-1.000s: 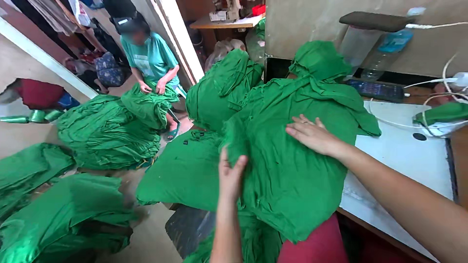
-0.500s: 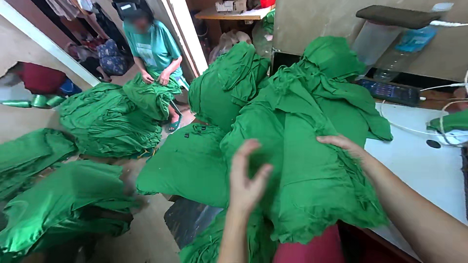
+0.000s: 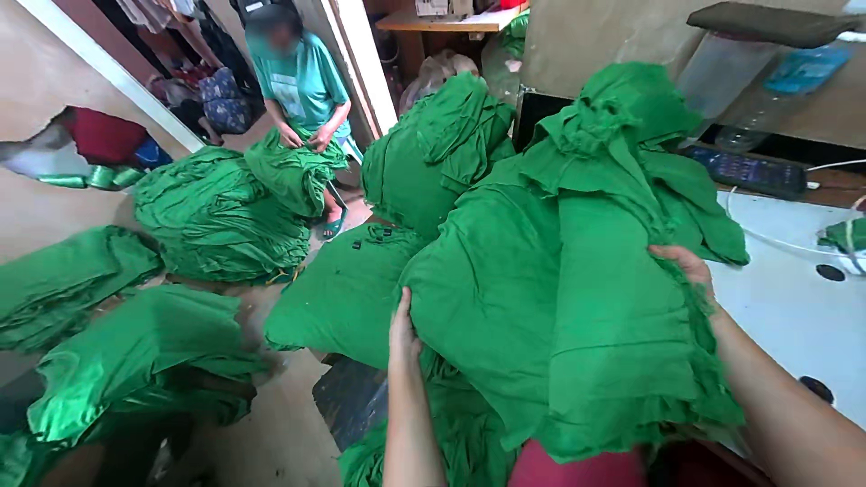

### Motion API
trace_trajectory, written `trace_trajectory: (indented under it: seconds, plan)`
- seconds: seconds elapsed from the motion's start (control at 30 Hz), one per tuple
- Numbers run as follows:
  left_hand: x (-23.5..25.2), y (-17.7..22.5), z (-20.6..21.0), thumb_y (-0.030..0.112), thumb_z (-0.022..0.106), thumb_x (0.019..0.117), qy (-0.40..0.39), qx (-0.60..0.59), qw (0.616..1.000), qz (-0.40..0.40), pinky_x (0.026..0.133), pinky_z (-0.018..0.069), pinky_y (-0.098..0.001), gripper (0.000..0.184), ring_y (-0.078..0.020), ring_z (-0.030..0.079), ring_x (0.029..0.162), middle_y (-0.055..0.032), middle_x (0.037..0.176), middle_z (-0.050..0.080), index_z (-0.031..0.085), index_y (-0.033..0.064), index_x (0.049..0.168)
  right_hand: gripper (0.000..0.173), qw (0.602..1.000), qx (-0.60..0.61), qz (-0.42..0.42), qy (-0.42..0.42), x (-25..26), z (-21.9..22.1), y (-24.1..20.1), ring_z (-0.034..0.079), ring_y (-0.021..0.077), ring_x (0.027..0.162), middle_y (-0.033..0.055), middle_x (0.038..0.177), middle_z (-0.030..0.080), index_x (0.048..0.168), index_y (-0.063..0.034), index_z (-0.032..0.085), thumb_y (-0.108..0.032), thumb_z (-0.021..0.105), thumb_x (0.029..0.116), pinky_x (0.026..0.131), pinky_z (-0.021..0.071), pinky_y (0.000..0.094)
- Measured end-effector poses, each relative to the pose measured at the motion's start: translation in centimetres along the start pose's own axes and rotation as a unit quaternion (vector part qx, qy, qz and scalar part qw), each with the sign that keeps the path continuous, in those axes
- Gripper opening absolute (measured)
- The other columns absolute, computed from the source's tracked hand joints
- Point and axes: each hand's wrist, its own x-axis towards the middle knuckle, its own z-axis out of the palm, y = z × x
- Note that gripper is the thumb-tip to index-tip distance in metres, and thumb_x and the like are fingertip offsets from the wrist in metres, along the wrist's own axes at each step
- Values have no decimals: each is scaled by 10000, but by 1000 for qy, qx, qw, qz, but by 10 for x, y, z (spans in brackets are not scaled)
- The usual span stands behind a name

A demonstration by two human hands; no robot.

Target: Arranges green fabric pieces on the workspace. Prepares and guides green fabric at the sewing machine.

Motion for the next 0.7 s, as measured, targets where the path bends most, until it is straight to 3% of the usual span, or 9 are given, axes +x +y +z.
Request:
trace_trajectory:
  seconds: [0.07, 0.1, 0.17, 0.27, 0.3, 0.4, 0.5, 0.6, 0.7]
  plan:
    - [0, 5, -8, 305, 499, 1086, 61, 127, 988, 63, 1031, 498, -433, 560, -271, 595, 1234, -254, 1400, 558, 397, -54, 1504, 509, 999, 19, -34, 35, -3, 2, 1, 654, -72, 665, -128, 696, 702, 804, -164, 599, 11, 175, 1025, 651, 549, 118]
    - [-1, 3, -11, 278, 529, 1076, 87, 178, 975, 102, 1070, 460, -453, 561, -310, 554, 1287, -299, 1431, 517, 420, -110, 1467, 518, 998, 25, -34, 42, -4, 3, 0, 651, -71, 656, -128, 687, 698, 797, -164, 597, 15, 168, 1026, 645, 547, 115]
    - [-4, 0, -17, 214, 548, 1061, 118, 297, 925, 204, 1116, 400, -485, 461, -383, 505, 1330, -352, 1401, 513, 546, -184, 1295, 526, 999, 26, -18, 34, -4, 4, 1, 652, -68, 647, -125, 684, 701, 792, -176, 605, 5, 169, 1025, 633, 546, 116]
    - [-10, 3, -22, 194, 508, 1068, 146, 454, 809, 343, 1024, 459, -546, 399, -461, 610, 1162, -356, 1158, 632, 635, -183, 1099, 533, 1000, 22, 3, 4, -1, 1, 1, 657, -56, 652, -113, 692, 707, 786, -185, 619, -28, 175, 1033, 627, 551, 131]
    - [-13, 8, -23, 210, 475, 1084, 144, 456, 811, 336, 1044, 454, -554, 431, -459, 616, 1185, -359, 1185, 639, 622, -187, 1166, 537, 1000, 22, 8, -7, 0, -1, 2, 660, -55, 666, -113, 704, 710, 793, -190, 629, -45, 171, 1032, 638, 554, 135]
    - [-25, 30, -23, 257, 416, 1107, 127, 319, 905, 253, 1113, 413, -462, 503, -333, 560, 1311, -328, 1376, 569, 498, -143, 1402, 527, 1000, 20, 16, -10, 0, -3, 0, 661, -57, 681, -119, 717, 708, 827, -181, 614, -55, 152, 1047, 653, 558, 137]
    - [-40, 53, -3, 257, 350, 1124, 109, 147, 957, 227, 933, 516, -295, 458, -111, 625, 1057, -184, 1250, 599, 459, -80, 1414, 537, 1000, 10, 18, -12, 2, -1, -1, 659, -58, 670, -114, 706, 707, 819, -173, 616, -40, 147, 1045, 650, 556, 131]
    - [-50, 70, 18, 250, 358, 1126, 109, 97, 957, 249, 794, 559, -238, 406, -37, 658, 877, -94, 1080, 640, 503, -55, 1351, 480, 1000, -24, 7, 9, 0, 3, -3, 654, -56, 681, -106, 700, 686, 854, -134, 598, -20, 179, 1057, 670, 553, 133]
    - [-42, 61, 10, 252, 382, 1122, 150, 188, 935, 262, 841, 543, -251, 410, -57, 654, 909, -121, 1071, 658, 558, -75, 1296, 469, 999, -21, 27, 12, -2, 6, -7, 666, -47, 698, -103, 718, 696, 887, -133, 606, -56, 181, 1070, 674, 563, 144]
